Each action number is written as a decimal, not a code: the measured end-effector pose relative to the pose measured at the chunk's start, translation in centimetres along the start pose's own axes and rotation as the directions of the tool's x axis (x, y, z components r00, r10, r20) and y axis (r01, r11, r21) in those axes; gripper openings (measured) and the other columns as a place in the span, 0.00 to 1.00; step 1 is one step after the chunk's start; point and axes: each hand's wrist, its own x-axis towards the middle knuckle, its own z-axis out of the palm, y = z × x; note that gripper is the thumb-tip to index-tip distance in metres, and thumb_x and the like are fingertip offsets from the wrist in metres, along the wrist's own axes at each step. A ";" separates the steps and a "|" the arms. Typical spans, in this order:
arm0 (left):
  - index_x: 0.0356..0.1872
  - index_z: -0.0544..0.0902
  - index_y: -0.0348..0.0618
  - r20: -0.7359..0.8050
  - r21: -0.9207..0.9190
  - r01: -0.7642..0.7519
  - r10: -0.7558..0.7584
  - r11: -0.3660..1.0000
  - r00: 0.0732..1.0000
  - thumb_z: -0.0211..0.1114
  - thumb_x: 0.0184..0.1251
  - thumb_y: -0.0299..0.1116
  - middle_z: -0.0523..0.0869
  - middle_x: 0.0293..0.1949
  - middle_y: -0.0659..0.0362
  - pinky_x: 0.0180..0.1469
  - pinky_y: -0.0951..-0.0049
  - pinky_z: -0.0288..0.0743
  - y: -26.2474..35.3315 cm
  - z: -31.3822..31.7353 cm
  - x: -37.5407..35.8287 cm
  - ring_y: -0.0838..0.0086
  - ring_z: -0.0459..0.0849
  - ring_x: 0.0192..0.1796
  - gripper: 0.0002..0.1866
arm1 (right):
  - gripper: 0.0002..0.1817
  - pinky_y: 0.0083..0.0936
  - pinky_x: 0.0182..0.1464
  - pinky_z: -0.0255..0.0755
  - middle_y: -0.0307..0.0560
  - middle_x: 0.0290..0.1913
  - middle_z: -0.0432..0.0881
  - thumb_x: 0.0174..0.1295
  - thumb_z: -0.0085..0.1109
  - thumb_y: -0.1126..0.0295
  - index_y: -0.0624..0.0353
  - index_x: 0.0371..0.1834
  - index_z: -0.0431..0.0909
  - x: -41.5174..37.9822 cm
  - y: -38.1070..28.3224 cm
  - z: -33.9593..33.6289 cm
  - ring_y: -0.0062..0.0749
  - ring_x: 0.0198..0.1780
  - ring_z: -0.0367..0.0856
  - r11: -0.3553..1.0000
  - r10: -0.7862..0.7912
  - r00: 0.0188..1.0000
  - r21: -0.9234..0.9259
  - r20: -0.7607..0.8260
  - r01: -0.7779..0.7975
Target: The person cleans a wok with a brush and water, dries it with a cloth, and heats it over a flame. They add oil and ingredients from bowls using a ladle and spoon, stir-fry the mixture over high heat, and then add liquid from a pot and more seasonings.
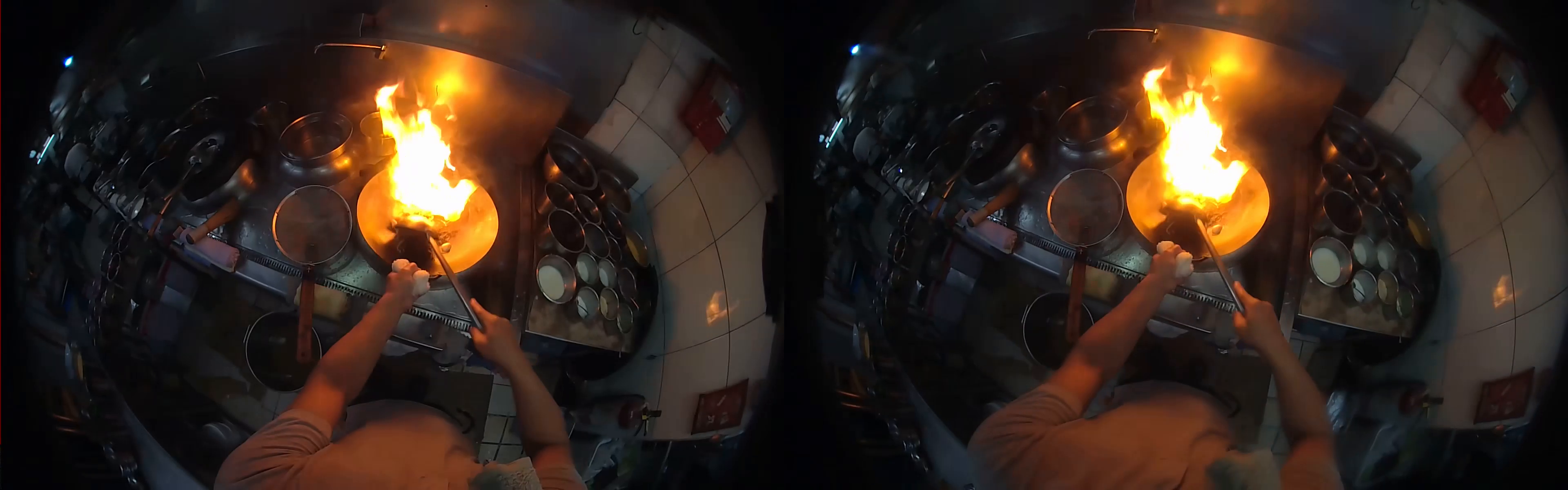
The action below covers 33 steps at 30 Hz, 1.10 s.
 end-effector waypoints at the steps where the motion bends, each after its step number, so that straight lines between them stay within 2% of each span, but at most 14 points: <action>1: 0.52 0.79 0.41 -0.004 -0.011 -0.020 0.020 1.000 1.000 0.69 0.67 0.33 0.84 0.41 0.52 0.29 0.56 0.86 -0.6 -0.3 0.2 0.61 0.88 0.33 0.15 | 0.36 0.45 0.45 0.80 0.71 0.42 0.86 0.62 0.65 0.69 0.52 0.77 0.71 2.2 1.5 2.6 0.62 0.43 0.88 1.000 0.006 0.998 -0.020 -0.060 -0.007; 5: 0.51 0.79 0.44 0.096 -0.094 -0.128 0.137 0.987 0.986 0.66 0.68 0.28 0.84 0.37 0.55 0.28 0.60 0.85 -5.3 -4.4 -3.2 0.65 0.88 0.32 0.12 | 0.36 0.41 0.41 0.80 0.70 0.37 0.85 0.62 0.63 0.70 0.53 0.77 0.71 2.8 2.4 4.2 0.56 0.35 0.89 0.999 -0.049 0.958 0.007 -0.284 0.053; 7: 0.48 0.78 0.46 0.152 -0.113 -0.129 0.146 0.985 0.978 0.67 0.68 0.27 0.83 0.35 0.58 0.26 0.61 0.84 -3.3 -2.5 -8.1 0.67 0.87 0.32 0.10 | 0.36 0.38 0.40 0.80 0.66 0.35 0.86 0.62 0.64 0.70 0.53 0.77 0.71 0.0 0.1 0.8 0.47 0.32 0.87 0.992 0.094 0.973 0.097 -0.212 -0.075; 8: 0.46 0.77 0.44 0.037 -0.088 -0.187 0.190 0.978 0.981 0.69 0.67 0.28 0.83 0.36 0.56 0.26 0.61 0.85 -4.3 -2.2 -6.0 0.66 0.87 0.32 0.11 | 0.36 0.37 0.39 0.79 0.64 0.33 0.86 0.62 0.64 0.70 0.53 0.77 0.71 -2.3 -0.9 -1.0 0.42 0.30 0.87 0.979 0.173 0.972 0.136 -0.158 -0.152; 11: 0.43 0.77 0.37 -0.170 -0.125 -0.128 0.106 0.984 0.980 0.72 0.65 0.30 0.82 0.40 0.50 0.29 0.58 0.86 -2.6 0.8 -2.4 0.62 0.87 0.32 0.13 | 0.35 0.28 0.41 0.77 0.52 0.34 0.87 0.64 0.64 0.72 0.53 0.78 0.71 -7.8 -1.5 -6.3 0.26 0.32 0.82 0.970 0.196 0.980 0.150 -0.007 -0.193; 13: 0.43 0.80 0.36 -0.116 -0.001 -0.113 0.112 0.994 0.987 0.73 0.62 0.32 0.83 0.41 0.48 0.30 0.58 0.86 -0.5 2.3 -3.1 0.61 0.88 0.34 0.14 | 0.36 0.24 0.44 0.75 0.51 0.37 0.88 0.63 0.65 0.72 0.53 0.78 0.71 -9.8 -1.3 -8.6 0.21 0.35 0.81 0.987 0.123 0.992 0.108 -0.005 -0.121; 16: 0.42 0.82 0.36 -0.046 0.023 -0.065 0.066 0.998 0.997 0.73 0.61 0.34 0.84 0.40 0.48 0.32 0.59 0.87 0.0 2.0 -1.9 0.60 0.89 0.36 0.14 | 0.36 0.32 0.49 0.80 0.67 0.43 0.87 0.61 0.65 0.69 0.53 0.77 0.71 -8.5 -1.5 -9.2 0.44 0.42 0.92 0.975 0.203 0.974 0.072 0.098 -0.211; 17: 0.42 0.82 0.36 -0.029 -0.020 -0.031 0.031 0.999 0.999 0.72 0.60 0.34 0.84 0.40 0.48 0.32 0.59 0.87 0.2 2.0 -1.8 0.60 0.89 0.36 0.14 | 0.36 0.37 0.49 0.81 0.68 0.43 0.87 0.62 0.65 0.69 0.54 0.77 0.72 -6.7 -0.8 -7.8 0.51 0.43 0.91 0.987 0.117 0.991 0.102 0.060 -0.122; 19: 0.42 0.82 0.38 -0.091 0.272 -0.162 0.193 0.948 0.977 0.71 0.63 0.34 0.85 0.40 0.50 0.32 0.59 0.88 -0.6 1.5 -1.2 0.62 0.89 0.36 0.13 | 0.35 0.48 0.47 0.80 0.70 0.38 0.86 0.62 0.63 0.70 0.55 0.77 0.70 -2.0 2.2 -3.4 0.63 0.43 0.88 0.998 0.046 0.999 0.050 -0.002 -0.046; 20: 0.43 0.82 0.39 -0.181 0.076 -0.020 0.033 0.997 0.983 0.70 0.65 0.34 0.85 0.40 0.51 0.32 0.59 0.88 0.6 2.3 -2.7 0.63 0.89 0.36 0.11 | 0.36 0.49 0.47 0.80 0.70 0.38 0.86 0.63 0.63 0.70 0.55 0.78 0.69 0.6 3.4 -1.1 0.64 0.43 0.88 0.998 0.046 0.998 -0.028 -0.046 -0.047; 21: 0.46 0.80 0.40 -0.120 -0.001 -0.048 0.047 0.999 0.992 0.68 0.66 0.31 0.85 0.40 0.53 0.33 0.60 0.88 -0.4 1.3 -2.7 0.64 0.89 0.35 0.11 | 0.37 0.51 0.48 0.80 0.70 0.38 0.86 0.63 0.63 0.70 0.55 0.79 0.68 2.5 4.0 0.8 0.65 0.43 0.87 0.993 0.038 0.995 -0.106 -0.089 -0.048; 25: 0.51 0.77 0.40 0.067 0.018 -0.182 0.180 0.983 0.981 0.66 0.66 0.26 0.84 0.41 0.54 0.33 0.59 0.88 -5.8 -4.3 -3.6 0.64 0.89 0.37 0.14 | 0.38 0.49 0.44 0.78 0.70 0.37 0.86 0.62 0.65 0.72 0.57 0.79 0.68 3.1 4.8 3.2 0.65 0.40 0.87 0.992 -0.098 0.932 0.042 -0.350 0.120; 30: 0.53 0.77 0.41 -0.074 -0.089 -0.124 0.117 0.988 0.990 0.69 0.64 0.27 0.85 0.43 0.53 0.36 0.57 0.88 -3.5 -0.8 -2.9 0.62 0.89 0.39 0.18 | 0.36 0.42 0.50 0.81 0.69 0.46 0.88 0.63 0.66 0.73 0.59 0.77 0.70 -4.5 4.6 2.7 0.57 0.48 0.91 0.985 0.060 0.958 0.172 -0.280 -0.012; 33: 0.53 0.77 0.40 -0.006 0.202 -0.309 0.316 0.930 0.949 0.71 0.63 0.31 0.85 0.43 0.51 0.35 0.57 0.88 -3.9 -0.3 1.9 0.60 0.89 0.40 0.19 | 0.35 0.42 0.51 0.81 0.69 0.46 0.88 0.63 0.66 0.72 0.62 0.76 0.70 -6.3 6.9 5.6 0.59 0.48 0.90 0.981 0.046 0.940 0.193 -0.337 0.021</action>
